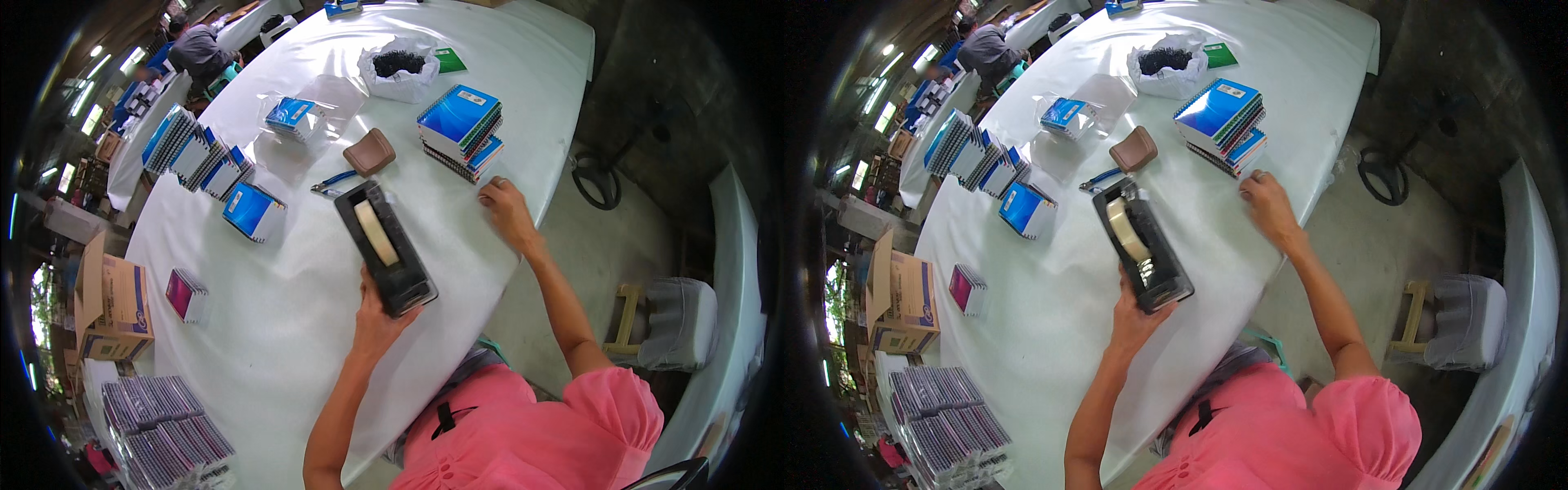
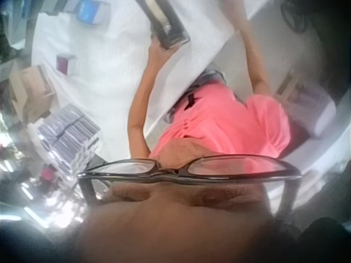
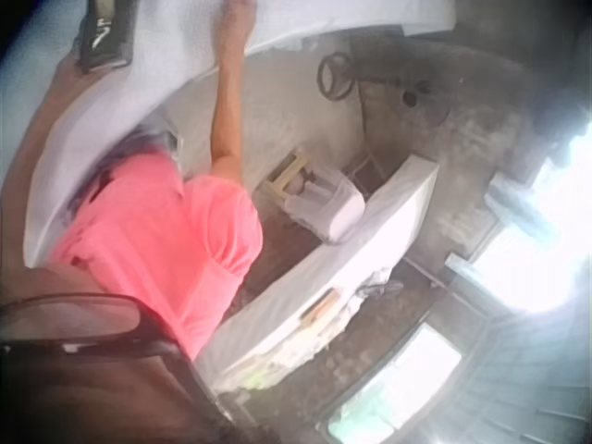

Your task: The person organizes stacks of small spiral-bound notebooks by color, gathers them into a single multi-colored stack, and then places the stack into a plastic bag, sealing it with tape from a dispenser.

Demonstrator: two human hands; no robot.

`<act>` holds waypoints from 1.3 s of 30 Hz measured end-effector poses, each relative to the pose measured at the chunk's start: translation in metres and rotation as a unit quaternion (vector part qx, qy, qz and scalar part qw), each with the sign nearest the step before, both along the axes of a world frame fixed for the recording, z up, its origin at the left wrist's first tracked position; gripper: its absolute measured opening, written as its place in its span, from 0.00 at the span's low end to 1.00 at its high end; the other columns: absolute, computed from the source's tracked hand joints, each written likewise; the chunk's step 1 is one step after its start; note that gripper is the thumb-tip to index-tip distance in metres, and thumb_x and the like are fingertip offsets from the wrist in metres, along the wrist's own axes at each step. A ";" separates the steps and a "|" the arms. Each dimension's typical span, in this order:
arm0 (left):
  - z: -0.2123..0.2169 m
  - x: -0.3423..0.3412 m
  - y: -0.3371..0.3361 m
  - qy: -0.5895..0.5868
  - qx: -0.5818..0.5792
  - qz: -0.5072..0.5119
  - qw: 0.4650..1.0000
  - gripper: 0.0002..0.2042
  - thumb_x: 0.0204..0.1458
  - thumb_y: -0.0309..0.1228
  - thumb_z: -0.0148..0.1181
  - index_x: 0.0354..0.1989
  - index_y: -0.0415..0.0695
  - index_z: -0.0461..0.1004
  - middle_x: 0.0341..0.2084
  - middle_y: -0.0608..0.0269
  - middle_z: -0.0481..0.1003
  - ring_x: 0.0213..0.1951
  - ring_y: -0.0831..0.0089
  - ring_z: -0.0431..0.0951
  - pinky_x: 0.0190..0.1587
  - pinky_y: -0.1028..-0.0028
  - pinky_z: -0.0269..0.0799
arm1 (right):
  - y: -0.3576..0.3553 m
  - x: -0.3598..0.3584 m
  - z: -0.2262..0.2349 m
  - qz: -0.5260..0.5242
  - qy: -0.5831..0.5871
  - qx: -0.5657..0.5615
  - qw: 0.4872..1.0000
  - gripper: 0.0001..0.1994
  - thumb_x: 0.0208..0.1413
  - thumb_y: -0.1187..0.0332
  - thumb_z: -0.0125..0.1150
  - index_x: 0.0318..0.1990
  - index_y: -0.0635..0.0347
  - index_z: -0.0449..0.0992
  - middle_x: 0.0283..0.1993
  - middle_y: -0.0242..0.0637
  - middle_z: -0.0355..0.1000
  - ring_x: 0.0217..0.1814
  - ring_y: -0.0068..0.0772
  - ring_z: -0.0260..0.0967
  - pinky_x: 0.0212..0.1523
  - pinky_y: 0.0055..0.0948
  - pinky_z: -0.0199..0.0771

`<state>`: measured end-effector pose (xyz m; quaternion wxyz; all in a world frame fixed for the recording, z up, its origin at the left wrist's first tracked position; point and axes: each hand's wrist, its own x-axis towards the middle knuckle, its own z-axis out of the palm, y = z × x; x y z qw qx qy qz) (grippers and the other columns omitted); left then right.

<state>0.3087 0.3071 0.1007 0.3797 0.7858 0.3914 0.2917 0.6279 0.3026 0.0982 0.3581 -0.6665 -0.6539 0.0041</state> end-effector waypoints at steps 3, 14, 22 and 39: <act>-0.004 0.032 0.008 0.014 0.049 -0.003 0.999 0.55 0.37 0.40 0.74 0.64 0.26 0.39 0.58 0.29 0.55 0.59 0.35 0.58 0.57 0.57 0.65 | -0.007 0.015 0.017 -0.028 0.120 -0.005 0.992 0.08 0.46 0.79 0.59 0.36 0.64 0.75 0.39 0.47 0.70 0.44 0.48 0.69 0.44 0.40 0.70; 0.004 0.034 0.076 0.024 -0.047 -0.088 0.995 0.45 0.46 0.38 0.67 0.67 0.37 0.45 0.60 0.42 0.61 0.61 0.55 0.62 0.59 0.65 0.62 | 0.130 -0.020 0.161 0.085 0.023 0.158 0.984 0.04 0.49 0.75 0.60 0.33 0.64 0.77 0.37 0.42 0.73 0.39 0.46 0.71 0.39 0.37 0.70; 0.023 -0.010 0.230 0.057 0.063 0.244 0.966 0.36 0.55 0.40 0.55 0.68 0.37 0.46 0.64 0.30 0.49 0.68 0.43 0.44 0.67 0.57 0.44 | 0.377 -0.074 0.109 0.182 -0.028 -0.034 0.982 0.07 0.49 0.74 0.56 0.33 0.67 0.77 0.28 0.49 0.75 0.35 0.46 0.75 0.40 0.36 0.74; 0.005 0.013 0.368 0.014 -0.066 0.436 0.897 0.41 0.49 0.34 0.60 0.67 0.35 0.42 0.60 0.35 0.57 0.63 0.44 0.57 0.65 0.61 0.52 | 0.484 -0.061 0.038 -0.074 -0.124 -0.295 0.944 0.30 0.54 0.57 0.60 0.60 0.62 0.58 0.58 0.49 0.65 0.64 0.51 0.57 0.61 0.46 0.62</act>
